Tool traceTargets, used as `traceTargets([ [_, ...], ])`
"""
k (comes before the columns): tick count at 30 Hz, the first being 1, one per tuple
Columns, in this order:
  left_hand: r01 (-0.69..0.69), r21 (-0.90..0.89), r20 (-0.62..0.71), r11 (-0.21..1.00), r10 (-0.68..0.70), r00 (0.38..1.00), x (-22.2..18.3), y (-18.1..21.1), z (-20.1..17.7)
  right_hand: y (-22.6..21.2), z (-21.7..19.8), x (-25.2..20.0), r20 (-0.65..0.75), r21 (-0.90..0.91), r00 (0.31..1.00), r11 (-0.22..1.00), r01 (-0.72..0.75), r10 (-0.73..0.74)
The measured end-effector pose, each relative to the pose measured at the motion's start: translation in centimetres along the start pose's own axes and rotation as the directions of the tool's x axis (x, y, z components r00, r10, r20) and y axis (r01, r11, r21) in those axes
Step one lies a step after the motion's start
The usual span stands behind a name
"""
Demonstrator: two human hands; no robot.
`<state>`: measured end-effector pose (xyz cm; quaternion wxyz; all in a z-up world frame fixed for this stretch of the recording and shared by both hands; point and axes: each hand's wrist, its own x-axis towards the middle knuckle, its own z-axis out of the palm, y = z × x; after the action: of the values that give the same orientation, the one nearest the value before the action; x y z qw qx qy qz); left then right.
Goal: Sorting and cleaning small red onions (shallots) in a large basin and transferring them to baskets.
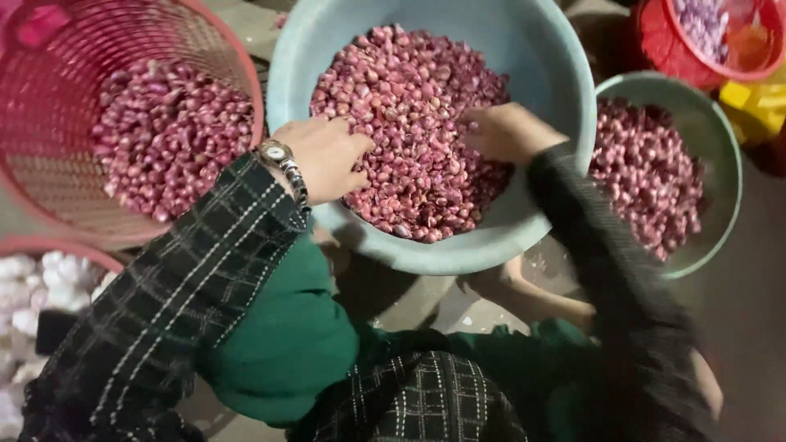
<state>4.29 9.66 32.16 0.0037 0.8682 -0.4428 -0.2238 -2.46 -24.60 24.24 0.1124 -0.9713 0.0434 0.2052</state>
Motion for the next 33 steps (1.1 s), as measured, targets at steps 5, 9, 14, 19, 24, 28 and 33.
traceTargets([
  [5,-0.12,-0.016,-0.286,0.993,0.11,0.952,6.9,-6.0,16.6,6.2,22.7,6.3,0.055,0.001,0.963,0.964,-0.265,0.264],
  [9,-0.194,-0.238,-0.26,0.952,0.13,0.957,6.0,-4.3,18.5,4.0,25.7,2.7,0.142,-0.036,0.908,0.919,-0.392,0.393],
  [14,-0.095,-0.226,-0.315,0.97,0.02,0.949,6.3,-5.0,19.8,-0.6,24.5,0.8,0.316,-0.159,0.895,0.947,-0.277,0.315],
  [19,-0.095,-0.172,-0.362,0.981,0.027,0.932,5.8,-4.9,20.3,-3.0,25.2,-0.1,0.454,-0.084,0.856,0.968,-0.235,0.247],
  [24,-0.034,-0.137,-0.294,0.99,-0.007,0.956,5.9,-4.6,20.4,-3.4,24.7,0.3,0.458,0.15,0.862,0.937,-0.315,0.216],
  [28,0.03,-0.122,-0.259,0.992,-0.061,0.964,5.7,-4.0,19.4,-2.2,28.9,2.6,0.399,0.264,0.87,0.873,-0.41,0.288],
  [33,0.117,-0.071,-0.247,0.991,-0.131,0.96,5.7,-3.5,19.5,-3.8,28.0,4.5,0.383,0.561,0.835,0.62,-0.549,0.394],
])
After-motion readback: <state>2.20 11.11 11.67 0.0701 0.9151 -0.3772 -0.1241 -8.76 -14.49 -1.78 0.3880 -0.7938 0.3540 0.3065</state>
